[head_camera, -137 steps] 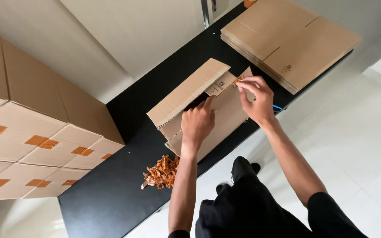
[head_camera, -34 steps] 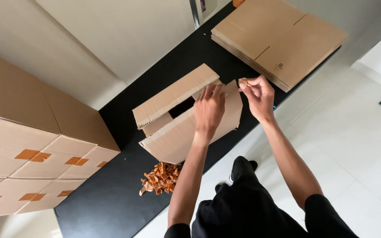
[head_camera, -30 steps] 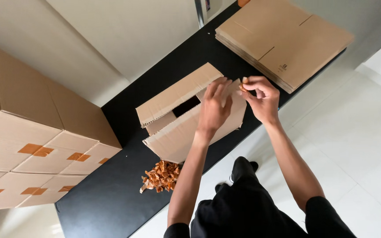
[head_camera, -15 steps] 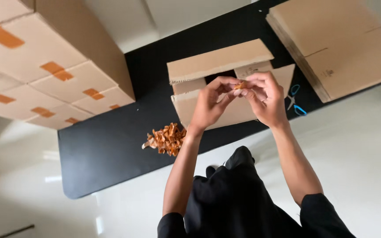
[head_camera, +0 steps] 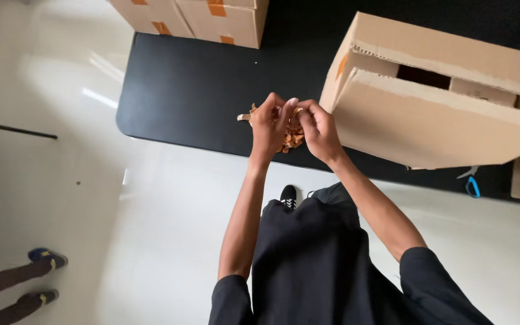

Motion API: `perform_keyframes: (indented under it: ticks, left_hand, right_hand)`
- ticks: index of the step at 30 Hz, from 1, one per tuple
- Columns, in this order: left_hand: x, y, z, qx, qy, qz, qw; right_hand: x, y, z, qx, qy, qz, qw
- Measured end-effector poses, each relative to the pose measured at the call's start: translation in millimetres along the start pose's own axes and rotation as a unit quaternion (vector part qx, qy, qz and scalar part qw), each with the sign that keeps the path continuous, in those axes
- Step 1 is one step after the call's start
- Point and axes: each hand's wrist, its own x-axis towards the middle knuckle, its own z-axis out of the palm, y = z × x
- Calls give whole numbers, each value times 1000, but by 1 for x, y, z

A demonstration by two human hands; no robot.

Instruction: The person uses scissors to cut the tape on a cardboard box, peels the tape off by hand, opens the box flaps, and removes several small dried items from the interior, placing them on a table.

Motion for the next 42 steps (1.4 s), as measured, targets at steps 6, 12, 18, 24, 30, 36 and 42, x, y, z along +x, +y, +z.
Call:
perform_keyframes:
  ticks: [6,12,18,24,30,36,42]
  left_hand:
    - [-42,-99,-15,81,35,-23,996]
    - [-84,-216,3,99,-20,-214,972]
    - [-95,-262,7,88,-39,-276,956]
    - [-93,-284,11,146,-55,-232,960]
    - [-52,-223,27,133,-51,-188,972]
    - [5,-90,66,-13,-109,-116,987]
    - [26,-13,87,-54,-190,-58,979]
  right_hand:
    - [-20,103,35,163,-17,222,961]
    - [-57,170,23,71,-55,300,950]
    - [-96,212,-16,104,-75,329,936]
    - [-91,197,-47,93,-9,333,938]
    - [-77,146,-78,26,-10,277,961]
    - [-51,24,-125,-41,76,111,990]
    - [-47,-42,-211,-249,215,-102,939]
